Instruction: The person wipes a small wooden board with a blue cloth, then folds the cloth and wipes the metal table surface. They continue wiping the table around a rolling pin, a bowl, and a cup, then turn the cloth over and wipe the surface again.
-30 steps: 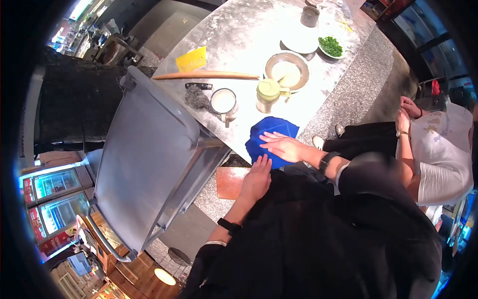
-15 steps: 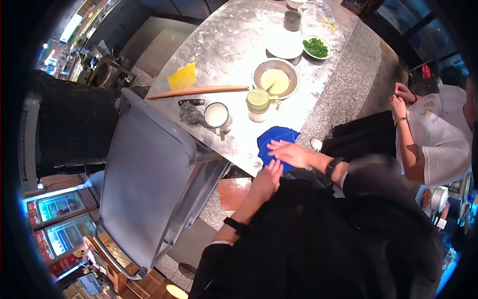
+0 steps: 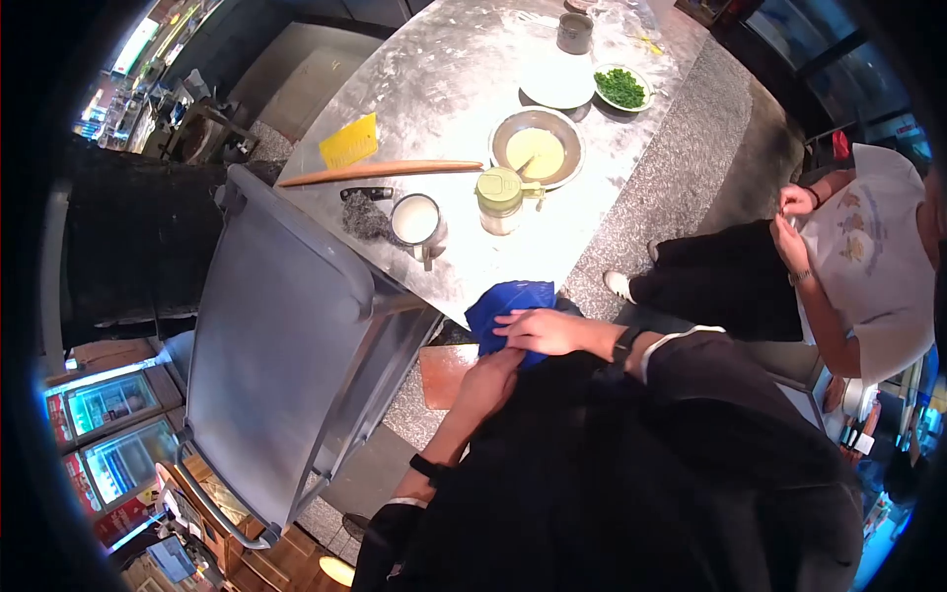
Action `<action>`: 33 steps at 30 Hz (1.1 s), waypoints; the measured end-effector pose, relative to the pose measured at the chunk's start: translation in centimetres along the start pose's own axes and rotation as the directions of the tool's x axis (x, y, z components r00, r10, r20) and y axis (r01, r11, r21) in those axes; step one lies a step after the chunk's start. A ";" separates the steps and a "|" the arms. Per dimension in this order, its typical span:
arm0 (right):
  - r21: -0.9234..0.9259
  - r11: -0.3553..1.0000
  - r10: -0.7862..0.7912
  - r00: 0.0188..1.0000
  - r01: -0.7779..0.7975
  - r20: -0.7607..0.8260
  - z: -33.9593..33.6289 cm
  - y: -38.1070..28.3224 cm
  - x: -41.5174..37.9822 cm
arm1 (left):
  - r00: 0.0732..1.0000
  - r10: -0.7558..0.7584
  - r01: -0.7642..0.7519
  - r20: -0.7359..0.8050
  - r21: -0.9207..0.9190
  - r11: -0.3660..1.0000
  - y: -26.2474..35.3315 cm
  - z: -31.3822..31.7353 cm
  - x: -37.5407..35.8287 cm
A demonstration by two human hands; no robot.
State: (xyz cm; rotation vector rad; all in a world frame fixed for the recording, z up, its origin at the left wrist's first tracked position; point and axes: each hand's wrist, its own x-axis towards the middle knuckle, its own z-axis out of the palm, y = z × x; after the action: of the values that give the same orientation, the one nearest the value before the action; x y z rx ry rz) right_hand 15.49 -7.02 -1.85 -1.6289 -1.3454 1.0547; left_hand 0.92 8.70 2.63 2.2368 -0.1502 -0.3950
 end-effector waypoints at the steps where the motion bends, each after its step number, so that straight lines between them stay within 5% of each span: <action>1: -0.001 0.999 0.034 0.999 -0.034 -0.018 -0.7 0.2 -1.0 | 1.000 -0.005 0.005 -0.004 -0.004 1.000 -0.1 0.1 0.2; 4: 0.039 0.992 0.122 0.982 -0.118 -0.142 -2.4 1.4 -1.9 | 0.973 0.099 -0.088 -0.207 0.064 0.994 -0.2 0.3 1.2; 10: -0.061 0.992 0.089 0.959 -0.109 -0.270 -0.7 0.3 3.3 | 0.946 0.005 0.134 -0.325 0.403 0.905 -0.4 1.2 1.7; 15: -0.018 1.000 0.019 0.977 -0.023 -0.215 2.5 -1.0 2.5 | 0.959 -0.283 0.265 -0.003 0.359 0.895 0.4 0.1 0.4; 17: -0.361 0.928 0.009 0.976 -0.088 -0.215 1.7 -1.9 0.2 | 0.974 -0.005 0.110 -0.228 0.450 0.886 -0.4 1.4 0.0; 18: -0.509 0.845 0.045 0.971 -0.162 -0.235 1.6 -1.4 -1.0 | 0.974 -0.003 0.107 -0.225 0.453 0.885 -0.6 1.6 0.3; 22: -0.498 0.760 0.178 0.870 -0.418 -0.459 1.1 -1.5 -3.3 | 0.970 0.141 -0.035 -0.196 0.463 0.886 -1.0 1.5 3.1; 25: -0.496 0.747 0.210 0.865 -0.443 -0.456 0.2 -1.5 -2.4 | 0.939 0.237 -0.054 -0.251 0.573 0.818 -1.3 2.4 5.0; 28: -0.536 0.751 0.172 0.898 -0.386 -0.405 -1.9 -1.1 -0.6 | 0.933 0.171 0.049 -0.316 0.582 0.812 -1.7 3.1 5.3; 33: -0.644 0.727 0.097 0.964 -0.237 -0.246 -3.2 -0.9 6.3 | 0.932 -0.167 0.319 -0.323 0.505 0.802 -2.0 1.1 4.1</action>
State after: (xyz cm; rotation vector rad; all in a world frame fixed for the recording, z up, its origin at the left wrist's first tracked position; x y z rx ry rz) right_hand 18.80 -0.78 -0.63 -2.3552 -1.5625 0.4775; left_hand 4.39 8.22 -0.47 2.8753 0.2015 -0.1953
